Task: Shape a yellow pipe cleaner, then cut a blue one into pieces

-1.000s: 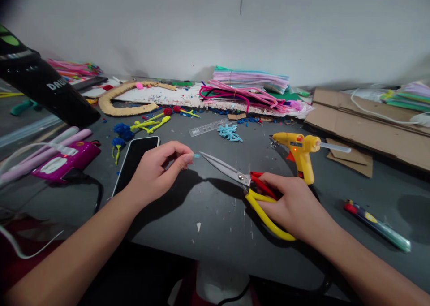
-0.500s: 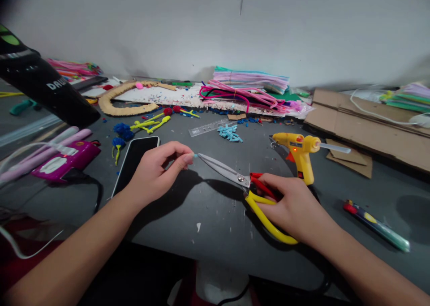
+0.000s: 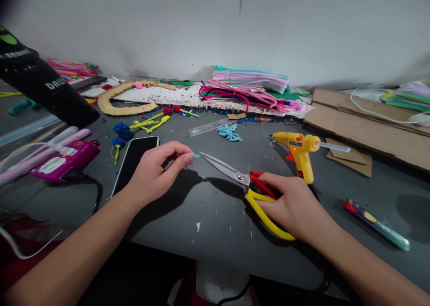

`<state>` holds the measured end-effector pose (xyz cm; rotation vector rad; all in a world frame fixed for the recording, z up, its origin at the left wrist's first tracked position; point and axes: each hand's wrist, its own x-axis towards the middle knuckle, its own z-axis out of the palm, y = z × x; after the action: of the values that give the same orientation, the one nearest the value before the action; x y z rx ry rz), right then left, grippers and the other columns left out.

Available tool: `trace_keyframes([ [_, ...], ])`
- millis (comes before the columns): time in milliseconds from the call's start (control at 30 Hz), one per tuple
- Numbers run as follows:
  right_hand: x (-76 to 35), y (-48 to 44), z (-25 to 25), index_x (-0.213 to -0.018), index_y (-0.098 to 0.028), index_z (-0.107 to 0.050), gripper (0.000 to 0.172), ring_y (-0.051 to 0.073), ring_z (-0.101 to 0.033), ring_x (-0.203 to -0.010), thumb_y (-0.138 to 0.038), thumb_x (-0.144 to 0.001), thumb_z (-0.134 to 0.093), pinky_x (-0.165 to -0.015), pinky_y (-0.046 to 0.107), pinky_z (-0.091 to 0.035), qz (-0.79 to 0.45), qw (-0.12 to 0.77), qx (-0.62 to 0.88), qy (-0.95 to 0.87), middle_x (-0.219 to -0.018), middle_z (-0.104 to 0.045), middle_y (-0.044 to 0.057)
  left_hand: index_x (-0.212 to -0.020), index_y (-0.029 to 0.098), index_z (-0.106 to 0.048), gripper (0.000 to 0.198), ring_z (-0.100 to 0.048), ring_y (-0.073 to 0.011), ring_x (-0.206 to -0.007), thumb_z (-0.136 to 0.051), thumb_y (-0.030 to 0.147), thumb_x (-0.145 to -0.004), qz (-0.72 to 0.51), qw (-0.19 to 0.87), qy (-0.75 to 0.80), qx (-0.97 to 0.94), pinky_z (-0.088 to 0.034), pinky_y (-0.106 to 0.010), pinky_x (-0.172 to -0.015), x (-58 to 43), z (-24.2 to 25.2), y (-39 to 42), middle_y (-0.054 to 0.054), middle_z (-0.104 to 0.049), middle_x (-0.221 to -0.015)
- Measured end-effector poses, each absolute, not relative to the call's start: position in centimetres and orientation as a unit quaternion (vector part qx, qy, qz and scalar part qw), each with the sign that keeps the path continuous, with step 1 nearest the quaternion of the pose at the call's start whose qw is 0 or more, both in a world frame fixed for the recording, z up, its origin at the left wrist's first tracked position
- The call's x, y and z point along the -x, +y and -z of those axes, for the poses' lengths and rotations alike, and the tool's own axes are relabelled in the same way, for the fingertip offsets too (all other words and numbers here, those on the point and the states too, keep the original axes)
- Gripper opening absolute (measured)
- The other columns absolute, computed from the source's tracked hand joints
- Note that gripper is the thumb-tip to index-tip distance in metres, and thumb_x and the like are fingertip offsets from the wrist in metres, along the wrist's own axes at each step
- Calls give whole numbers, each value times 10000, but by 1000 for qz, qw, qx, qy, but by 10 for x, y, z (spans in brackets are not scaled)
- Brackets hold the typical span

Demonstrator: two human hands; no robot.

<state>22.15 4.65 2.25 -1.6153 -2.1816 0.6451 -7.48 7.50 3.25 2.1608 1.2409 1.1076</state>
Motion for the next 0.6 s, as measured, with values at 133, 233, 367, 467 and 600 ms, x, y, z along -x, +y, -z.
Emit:
trace_keyframes([
  [133, -220, 46, -23, -683, -216, -549, 253, 174, -464, -600, -419, -791, -654, -538, 292, -382, -254, 162, 584, -754, -609, -511, -3, -889, 171, -641, 197, -562, -112, -667, -525, 314, -959, -399, 203, 448, -774, -436, -231, -628, 75, -33, 74, -13, -650, -750],
  [233, -218, 44, -24, -695, -214, -552, 272, 173, -459, -609, -445, -806, -644, -543, 292, -380, -260, 166, 578, -756, -620, -514, 1, -873, 169, -640, 200, -558, -104, -657, -525, 307, -961, -400, 205, 448, -773, -427, -225, -621, 74, -34, 74, -5, -646, -740],
  [367, -218, 43, -26, -697, -206, -563, 279, 171, -449, -610, -445, -831, -615, -543, 296, -372, -249, 161, 572, -765, -620, -507, 7, -859, 168, -637, 197, -548, -94, -650, -524, 292, -963, -395, 209, 448, -774, -419, -221, -625, 74, -35, 74, 7, -629, -728],
  [467, -218, 44, -27, -697, -203, -574, 243, 167, -440, -599, -407, -816, -629, -531, 294, -363, -236, 157, 568, -773, -608, -495, 3, -857, 168, -635, 203, -551, -97, -657, -517, 293, -966, -394, 212, 444, -776, -425, -226, -643, 74, -35, 74, 6, -626, -730],
  [600, -217, 45, -26, -732, -197, -608, 211, 169, -455, -605, -392, -806, -639, -534, 293, -368, -239, 157, 564, -775, -621, -519, 5, -856, 167, -633, 227, -554, -109, -666, -497, 306, -972, -392, 212, 444, -778, -429, -235, -642, 74, -35, 74, -5, -628, -735],
])
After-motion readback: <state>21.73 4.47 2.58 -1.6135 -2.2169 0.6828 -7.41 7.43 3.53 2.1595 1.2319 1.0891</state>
